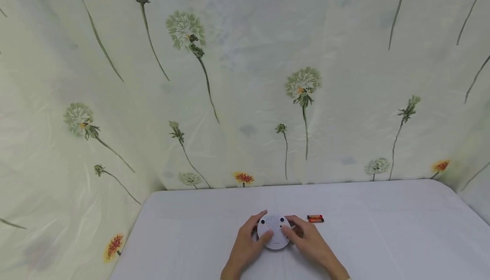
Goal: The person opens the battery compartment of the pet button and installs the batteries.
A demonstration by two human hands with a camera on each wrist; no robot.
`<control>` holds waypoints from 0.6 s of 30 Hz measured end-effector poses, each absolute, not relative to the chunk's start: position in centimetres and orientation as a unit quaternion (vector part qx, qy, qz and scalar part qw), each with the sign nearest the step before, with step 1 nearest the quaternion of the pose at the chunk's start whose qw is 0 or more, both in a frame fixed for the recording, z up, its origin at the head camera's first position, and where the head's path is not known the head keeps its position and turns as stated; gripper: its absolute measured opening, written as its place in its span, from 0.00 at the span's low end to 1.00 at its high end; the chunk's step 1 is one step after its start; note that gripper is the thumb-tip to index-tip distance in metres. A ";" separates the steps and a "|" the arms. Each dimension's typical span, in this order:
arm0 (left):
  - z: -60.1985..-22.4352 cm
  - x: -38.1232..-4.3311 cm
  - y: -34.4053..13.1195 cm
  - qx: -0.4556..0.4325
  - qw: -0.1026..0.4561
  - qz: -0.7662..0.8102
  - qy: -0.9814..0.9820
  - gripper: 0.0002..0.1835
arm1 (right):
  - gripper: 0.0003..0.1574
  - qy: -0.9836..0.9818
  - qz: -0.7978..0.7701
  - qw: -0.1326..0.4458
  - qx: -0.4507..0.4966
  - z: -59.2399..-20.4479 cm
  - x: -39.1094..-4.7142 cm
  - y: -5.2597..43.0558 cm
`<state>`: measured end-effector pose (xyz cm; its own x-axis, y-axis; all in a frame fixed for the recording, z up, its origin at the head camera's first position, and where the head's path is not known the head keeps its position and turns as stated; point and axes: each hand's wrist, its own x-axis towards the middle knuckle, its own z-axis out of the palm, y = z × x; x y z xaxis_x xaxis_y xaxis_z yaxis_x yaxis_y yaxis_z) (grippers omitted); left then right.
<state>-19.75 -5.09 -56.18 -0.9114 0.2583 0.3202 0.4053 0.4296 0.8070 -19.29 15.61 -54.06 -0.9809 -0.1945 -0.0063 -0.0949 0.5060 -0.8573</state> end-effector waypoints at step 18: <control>-56.5 -19.5 -4.8 -0.217 0.038 -0.424 -0.878 0.65 | 0.25 0.869 -0.490 0.036 -0.069 -54.2 -19.3 15.4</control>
<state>-19.50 -4.78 -56.47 -0.9030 0.3489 0.2508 0.4133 0.5459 0.7288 -19.31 15.40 -54.22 -0.9880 -0.1547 0.0042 -0.0837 0.5113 -0.8553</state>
